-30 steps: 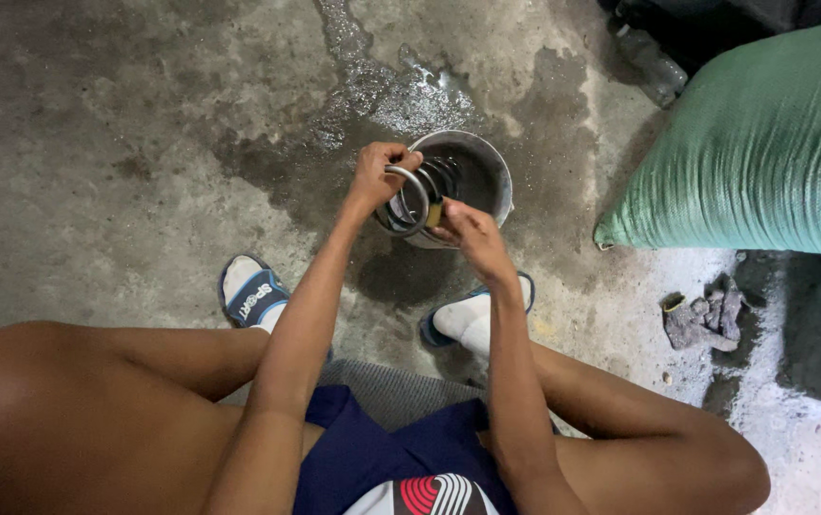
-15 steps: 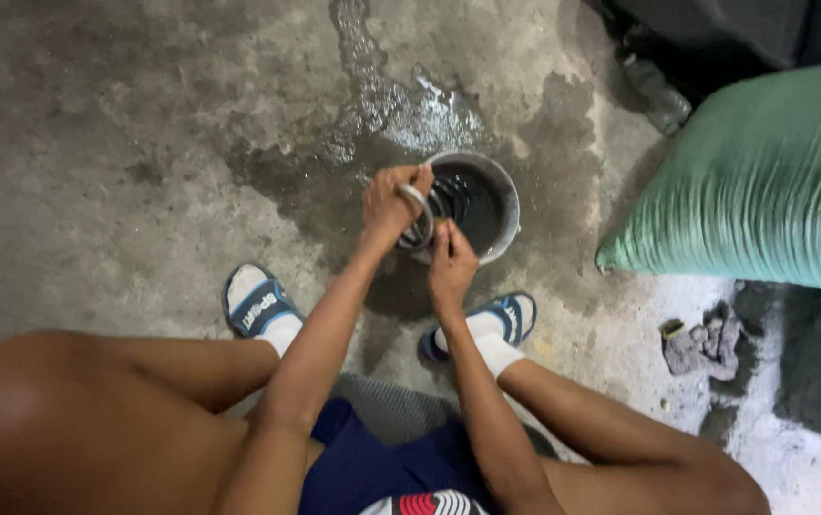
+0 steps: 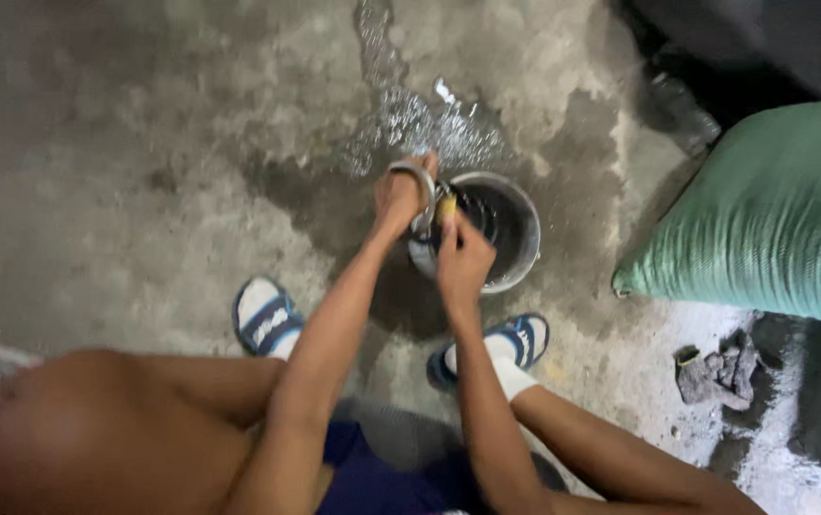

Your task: The person sits on the floor and scrubs a metal pot and its lid with a yellow sponge, dipping them repeatedly in a bucket of dark water. They rotate the pot to scrub different sides and continue scrubbing the rim and lid throughout the clip.

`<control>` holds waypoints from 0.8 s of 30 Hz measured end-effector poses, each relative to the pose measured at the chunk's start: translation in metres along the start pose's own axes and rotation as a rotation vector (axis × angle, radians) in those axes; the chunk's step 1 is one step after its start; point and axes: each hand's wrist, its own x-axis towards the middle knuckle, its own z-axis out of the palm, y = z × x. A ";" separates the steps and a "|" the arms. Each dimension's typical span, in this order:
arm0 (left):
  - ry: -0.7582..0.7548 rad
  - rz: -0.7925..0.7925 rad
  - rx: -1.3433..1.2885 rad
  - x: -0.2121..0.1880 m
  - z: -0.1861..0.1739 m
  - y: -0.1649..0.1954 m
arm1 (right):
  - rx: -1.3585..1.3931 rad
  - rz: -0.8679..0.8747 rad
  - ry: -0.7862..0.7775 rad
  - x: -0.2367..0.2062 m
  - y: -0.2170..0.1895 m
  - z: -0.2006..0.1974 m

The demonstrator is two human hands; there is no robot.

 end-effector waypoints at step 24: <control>0.032 -0.245 -0.207 -0.006 -0.012 -0.025 | -0.189 0.038 -0.083 -0.021 -0.035 0.027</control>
